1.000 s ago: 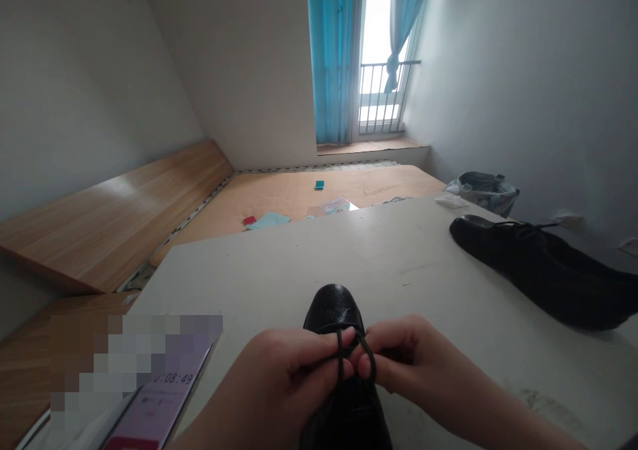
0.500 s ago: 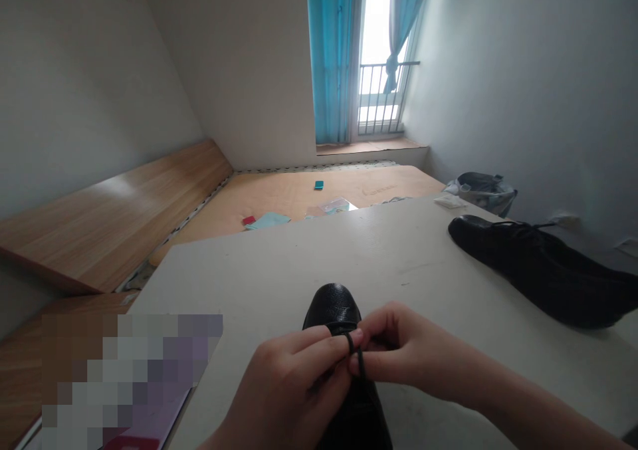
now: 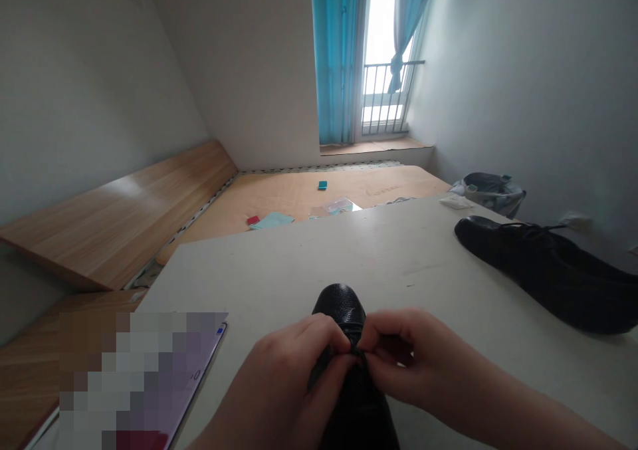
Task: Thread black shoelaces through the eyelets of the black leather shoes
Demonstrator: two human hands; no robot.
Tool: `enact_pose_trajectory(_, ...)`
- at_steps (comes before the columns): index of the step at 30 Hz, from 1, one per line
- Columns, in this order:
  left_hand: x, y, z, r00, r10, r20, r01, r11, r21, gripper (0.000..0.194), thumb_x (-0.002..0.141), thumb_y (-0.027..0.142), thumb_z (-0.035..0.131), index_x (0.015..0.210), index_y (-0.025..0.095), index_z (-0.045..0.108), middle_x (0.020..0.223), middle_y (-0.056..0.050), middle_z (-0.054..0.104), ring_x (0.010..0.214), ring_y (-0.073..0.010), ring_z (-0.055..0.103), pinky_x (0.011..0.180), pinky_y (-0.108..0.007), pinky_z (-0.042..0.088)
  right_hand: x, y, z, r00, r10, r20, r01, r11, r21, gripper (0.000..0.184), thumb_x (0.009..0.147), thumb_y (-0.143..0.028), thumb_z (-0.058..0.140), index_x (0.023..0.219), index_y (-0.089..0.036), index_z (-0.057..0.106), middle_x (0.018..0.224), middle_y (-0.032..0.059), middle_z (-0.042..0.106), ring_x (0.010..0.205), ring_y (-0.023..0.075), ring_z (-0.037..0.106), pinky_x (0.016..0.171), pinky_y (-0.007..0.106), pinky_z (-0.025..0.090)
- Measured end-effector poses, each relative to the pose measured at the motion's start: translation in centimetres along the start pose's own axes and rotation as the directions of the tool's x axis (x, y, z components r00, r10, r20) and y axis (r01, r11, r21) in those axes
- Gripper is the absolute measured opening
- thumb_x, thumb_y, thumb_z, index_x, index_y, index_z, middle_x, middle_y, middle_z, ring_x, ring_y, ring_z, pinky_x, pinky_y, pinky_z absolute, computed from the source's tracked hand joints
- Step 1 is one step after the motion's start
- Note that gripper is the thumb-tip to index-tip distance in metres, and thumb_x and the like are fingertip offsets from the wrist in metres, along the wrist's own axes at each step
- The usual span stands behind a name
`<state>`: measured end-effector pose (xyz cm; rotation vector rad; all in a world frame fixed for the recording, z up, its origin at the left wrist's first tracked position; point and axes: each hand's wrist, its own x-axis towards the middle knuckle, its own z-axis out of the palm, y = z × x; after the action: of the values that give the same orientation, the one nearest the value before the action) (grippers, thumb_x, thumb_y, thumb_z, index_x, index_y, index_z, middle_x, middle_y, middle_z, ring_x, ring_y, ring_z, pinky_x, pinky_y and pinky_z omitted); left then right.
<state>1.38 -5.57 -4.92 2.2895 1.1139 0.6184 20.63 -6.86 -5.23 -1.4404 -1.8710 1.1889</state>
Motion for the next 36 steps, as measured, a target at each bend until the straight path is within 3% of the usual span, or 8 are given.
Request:
enact_pose_trajectory(3,0.1,-0.1,-0.9,0.998,-0.035,0.044,0.035,0.999,-0.006,0.010,0.088,0.018,0.054,0.085,0.026,0.059,0.083,0.007,0.068,0.076,-0.0143,0.064,0.067,-0.023,0.043,-0.4,-0.1,-0.4,0.976,-0.216,-0.043,0.202,0.956,-0.214,0.014,0.082,-0.010,0.053,0.071,-0.018,0.056,0.063,-0.0050,0.053,0.058,0.0086,0.044,0.054,0.021,0.032)
enact_pose_trajectory(7,0.1,-0.3,-2.0,0.986,-0.116,0.116,0.112,0.993,0.038,0.009,0.088,0.021,0.055,0.081,0.026,0.059,0.078,0.008,0.067,0.074,-0.0142,0.063,0.067,-0.024,0.041,-0.9,0.4,-1.1,0.827,-0.561,0.042,0.479,0.663,-0.575,0.017,0.094,-0.011,0.046,0.087,-0.019,0.059,0.077,0.0000,0.065,0.067,0.0140,0.055,0.063,0.027,0.038)
enact_pose_trajectory(11,0.0,-0.7,-2.8,0.966,-0.155,0.207,0.131,0.983,0.125,0.010,0.086,0.021,0.056,0.079,0.026,0.059,0.078,0.008,0.067,0.075,-0.0155,0.062,0.068,-0.025,0.040,-1.3,1.2,-1.7,0.750,-0.646,0.143,0.504,0.417,-0.756,0.026,0.096,-0.008,0.038,0.084,-0.019,0.058,0.075,0.0010,0.063,0.062,0.0169,0.053,0.060,0.032,0.039)
enact_pose_trajectory(15,0.1,-1.0,-3.4,0.954,-0.172,0.246,0.118,0.968,0.221,0.012,0.087,0.020,0.053,0.079,0.026,0.059,0.077,0.006,0.066,0.071,-0.0160,0.059,0.065,-0.025,0.037,-1.8,1.8,-2.3,0.694,-0.701,0.163,0.491,0.295,-0.819,0.032,0.098,-0.008,0.032,0.089,-0.018,0.062,0.089,0.0054,0.071,0.074,0.0188,0.062,0.064,0.033,0.044)
enact_pose_trajectory(18,0.1,-1.1,-3.7,0.940,-0.186,0.285,0.110,0.959,0.262,0.014,0.086,0.018,0.052,0.078,0.026,0.060,0.077,0.005,0.065,0.069,-0.0156,0.058,0.063,-0.025,0.037,-2.1,2.2,-2.6,0.660,-0.739,0.132,0.466,0.265,-0.844,0.035,0.100,-0.010,0.031,0.089,-0.018,0.063,0.095,0.0060,0.073,0.081,0.0191,0.065,0.069,0.033,0.048)
enact_pose_trajectory(21,0.0,-1.2,-3.9,0.933,-0.181,0.312,0.099,0.961,0.260,0.014,0.085,0.017,0.053,0.076,0.025,0.060,0.075,0.005,0.065,0.068,-0.0147,0.058,0.062,-0.023,0.037,-2.3,2.4,-2.7,0.674,-0.725,0.145,0.473,0.271,-0.838,0.039,0.102,-0.012,0.028,0.089,-0.018,0.064,0.087,0.0041,0.072,0.073,0.0178,0.063,0.061,0.033,0.047)
enact_pose_trajectory(25,-0.1,-1.3,-4.0,0.947,-0.147,0.287,0.077,0.968,0.241,0.016,0.086,0.016,0.052,0.073,0.024,0.059,0.073,0.006,0.066,0.066,-0.0137,0.060,0.060,-0.022,0.036,-2.4,2.4,-2.7,0.671,-0.723,0.168,0.469,0.237,-0.850,0.040,0.102,-0.012,0.028,0.087,-0.018,0.065,0.076,0.0020,0.068,0.068,0.0179,0.062,0.057,0.033,0.045)
enact_pose_trajectory(36,-0.5,-1.2,-4.0,0.978,-0.034,0.205,-0.011,0.977,0.213,0.022,0.082,0.010,0.052,0.069,0.025,0.061,0.068,0.007,0.069,0.060,-0.0137,0.063,0.055,-0.020,0.037,-2.9,2.1,-3.1,0.680,-0.700,0.220,0.502,0.226,-0.835,0.046,0.098,-0.005,0.025,0.082,-0.019,0.066,0.077,0.0044,0.071,0.071,0.0195,0.064,0.062,0.033,0.047)
